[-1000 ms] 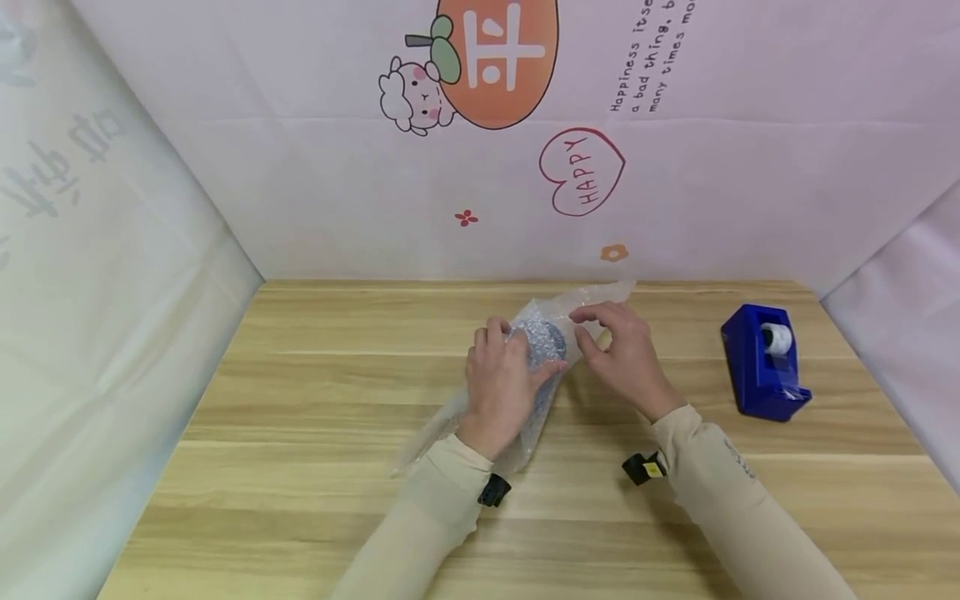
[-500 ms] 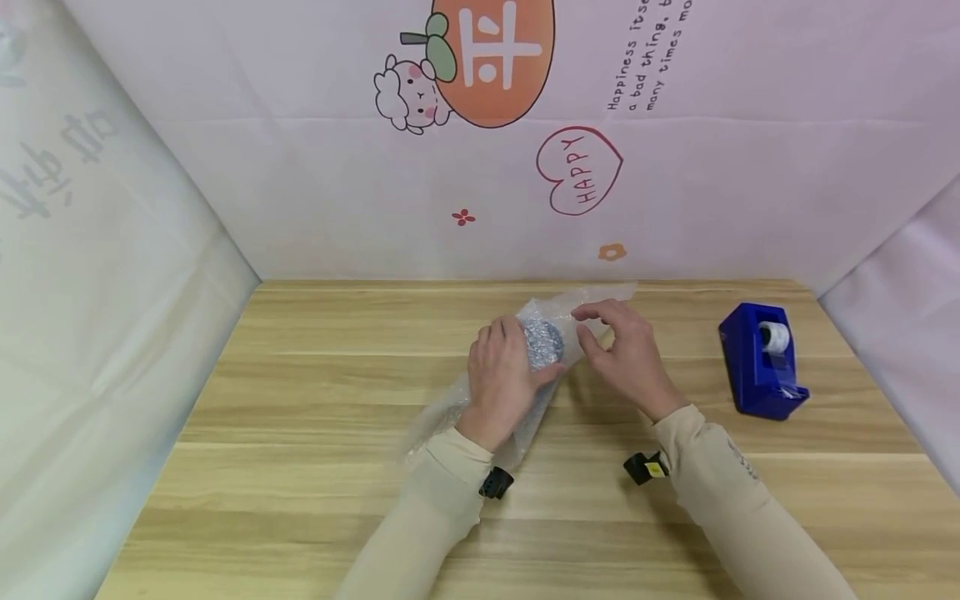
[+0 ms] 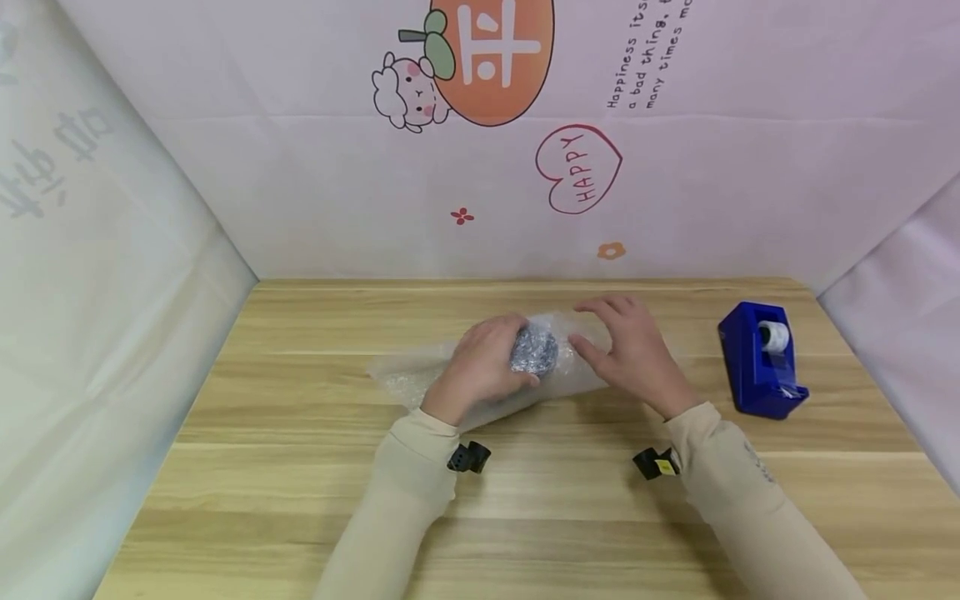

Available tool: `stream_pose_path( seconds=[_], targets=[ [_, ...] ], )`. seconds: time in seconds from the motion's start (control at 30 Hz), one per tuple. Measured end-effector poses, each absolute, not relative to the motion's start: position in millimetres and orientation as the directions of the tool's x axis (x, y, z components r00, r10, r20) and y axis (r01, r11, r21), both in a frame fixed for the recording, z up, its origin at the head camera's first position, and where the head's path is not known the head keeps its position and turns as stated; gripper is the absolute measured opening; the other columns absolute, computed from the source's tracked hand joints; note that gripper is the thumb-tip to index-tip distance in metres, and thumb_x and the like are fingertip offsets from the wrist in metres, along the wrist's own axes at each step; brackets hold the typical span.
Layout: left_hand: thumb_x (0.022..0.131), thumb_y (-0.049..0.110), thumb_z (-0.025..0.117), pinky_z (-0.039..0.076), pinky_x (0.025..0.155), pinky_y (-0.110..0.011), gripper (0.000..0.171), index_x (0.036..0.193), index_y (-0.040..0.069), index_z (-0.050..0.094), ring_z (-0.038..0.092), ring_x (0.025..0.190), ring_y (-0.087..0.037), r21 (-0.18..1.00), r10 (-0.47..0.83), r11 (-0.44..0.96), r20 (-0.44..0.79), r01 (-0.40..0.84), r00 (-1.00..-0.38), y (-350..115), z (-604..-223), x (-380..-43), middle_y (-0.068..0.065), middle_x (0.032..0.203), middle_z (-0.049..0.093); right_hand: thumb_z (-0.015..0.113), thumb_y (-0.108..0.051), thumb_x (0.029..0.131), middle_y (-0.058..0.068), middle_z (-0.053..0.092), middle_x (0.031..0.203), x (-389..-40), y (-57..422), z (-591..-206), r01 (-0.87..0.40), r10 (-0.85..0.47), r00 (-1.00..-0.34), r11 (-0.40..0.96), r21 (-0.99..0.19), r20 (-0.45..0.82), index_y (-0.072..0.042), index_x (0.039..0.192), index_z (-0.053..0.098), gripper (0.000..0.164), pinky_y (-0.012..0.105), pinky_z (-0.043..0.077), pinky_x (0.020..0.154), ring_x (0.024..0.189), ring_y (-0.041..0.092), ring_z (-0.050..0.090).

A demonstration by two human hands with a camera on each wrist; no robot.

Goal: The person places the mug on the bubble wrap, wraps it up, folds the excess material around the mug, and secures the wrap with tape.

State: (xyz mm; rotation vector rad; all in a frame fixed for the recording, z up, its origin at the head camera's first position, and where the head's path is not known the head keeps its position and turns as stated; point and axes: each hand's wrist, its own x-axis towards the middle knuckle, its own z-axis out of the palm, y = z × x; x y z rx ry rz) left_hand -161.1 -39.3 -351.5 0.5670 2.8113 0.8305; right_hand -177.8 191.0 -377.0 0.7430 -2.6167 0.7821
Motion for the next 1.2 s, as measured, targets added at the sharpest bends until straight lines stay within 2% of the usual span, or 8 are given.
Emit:
stream_pose_path(
  seconds=[0.13, 0.23, 0.37, 0.43, 0.6, 0.87, 1.03, 1.2],
  targets=[
    [0.085, 0.025, 0.085, 0.021, 0.122, -0.048, 0.080, 0.151, 0.004, 0.044, 0.035, 0.146, -0.029, 0.532, 0.451, 0.777, -0.094, 0.338, -0.888, -43.8, -348.8, -161.8, -0.011, 0.157, 0.042, 0.068, -0.025, 0.099, 0.027, 0.052, 0.138, -176.7, 191.1, -374.6, -0.496, -0.430, -0.868, 0.758, -0.423, 0.248, 0.001, 0.142, 0.051, 0.053, 0.064, 0.034, 0.106, 0.132, 0.047, 0.040],
    [0.086, 0.025, 0.083, 0.016, 0.123, -0.050, 0.080, 0.152, 0.006, 0.042, 0.031, 0.149, -0.027, 0.524, 0.475, 0.773, -0.105, 0.357, -0.874, -46.1, -348.6, -162.2, -0.010, 0.160, 0.038, 0.060, -0.032, 0.103, 0.029, 0.044, 0.148, -177.4, 192.7, -374.8, -0.427, -0.432, -0.897, 0.784, -0.451, 0.099, 0.001, 0.151, 0.041, 0.061, 0.067, 0.030, 0.111, 0.139, 0.048, 0.034],
    [0.088, 0.028, 0.081, 0.013, 0.124, -0.051, 0.081, 0.154, 0.007, 0.040, 0.029, 0.150, -0.027, 0.516, 0.495, 0.768, -0.105, 0.378, -0.862, -48.7, -350.3, -163.2, -0.010, 0.162, 0.035, 0.051, -0.044, 0.105, 0.030, 0.035, 0.156, -180.4, 196.3, -377.2, -0.346, -0.429, -0.901, 0.794, -0.500, -0.059, 0.000, 0.157, 0.030, 0.071, 0.068, 0.026, 0.113, 0.144, 0.049, 0.028],
    [0.088, 0.028, 0.080, 0.011, 0.124, -0.051, 0.081, 0.155, 0.007, 0.039, 0.028, 0.150, -0.026, 0.520, 0.504, 0.764, -0.109, 0.383, -0.857, -49.8, -350.9, -164.0, -0.009, 0.163, 0.033, 0.049, -0.049, 0.105, 0.029, 0.035, 0.156, -183.0, 198.3, -379.4, -0.326, -0.437, -0.895, 0.783, -0.530, -0.095, 0.000, 0.158, 0.028, 0.074, 0.067, 0.029, 0.112, 0.144, 0.049, 0.030],
    [0.089, 0.028, 0.080, 0.006, 0.125, -0.048, 0.081, 0.156, 0.008, 0.038, 0.025, 0.151, -0.025, 0.545, 0.520, 0.746, -0.117, 0.382, -0.846, -52.3, -350.5, -166.0, -0.008, 0.164, 0.031, 0.047, -0.052, 0.105, 0.026, 0.051, 0.145, -187.9, 202.7, -384.4, -0.307, -0.464, -0.877, 0.740, -0.599, -0.123, 0.001, 0.153, 0.038, 0.072, 0.065, 0.042, 0.104, 0.133, 0.045, 0.047],
    [0.088, 0.027, 0.080, 0.007, 0.125, -0.045, 0.081, 0.156, 0.009, 0.039, 0.026, 0.151, -0.022, 0.561, 0.515, 0.737, -0.106, 0.377, -0.851, -53.5, -351.1, -166.7, -0.007, 0.163, 0.033, 0.050, -0.041, 0.107, 0.018, 0.063, 0.130, -188.3, 205.4, -387.1, -0.315, -0.494, -0.865, 0.665, -0.677, -0.082, -0.003, 0.136, 0.058, 0.049, 0.058, 0.047, 0.101, 0.123, 0.036, 0.057],
    [0.088, 0.028, 0.080, 0.009, 0.125, -0.048, 0.080, 0.155, 0.009, 0.039, 0.027, 0.151, -0.023, 0.559, 0.516, 0.736, -0.099, 0.381, -0.851, -53.8, -352.6, -166.8, -0.007, 0.163, 0.034, 0.048, -0.030, 0.109, 0.020, 0.058, 0.137, -187.2, 208.9, -384.1, -0.290, -0.531, -0.842, 0.588, -0.755, -0.091, -0.003, 0.136, 0.057, 0.039, 0.059, 0.045, 0.103, 0.127, 0.039, 0.054],
    [0.088, 0.028, 0.081, 0.010, 0.124, -0.049, 0.081, 0.155, 0.010, 0.040, 0.028, 0.151, -0.023, 0.561, 0.514, 0.735, -0.097, 0.380, -0.852, -54.1, -353.2, -166.6, -0.007, 0.163, 0.034, 0.049, -0.018, 0.108, 0.024, 0.050, 0.147, -188.9, 211.8, -389.1, -0.282, -0.550, -0.830, 0.556, -0.782, -0.092, 0.001, 0.143, 0.053, 0.040, 0.062, 0.039, 0.109, 0.133, 0.045, 0.048]
  ],
)
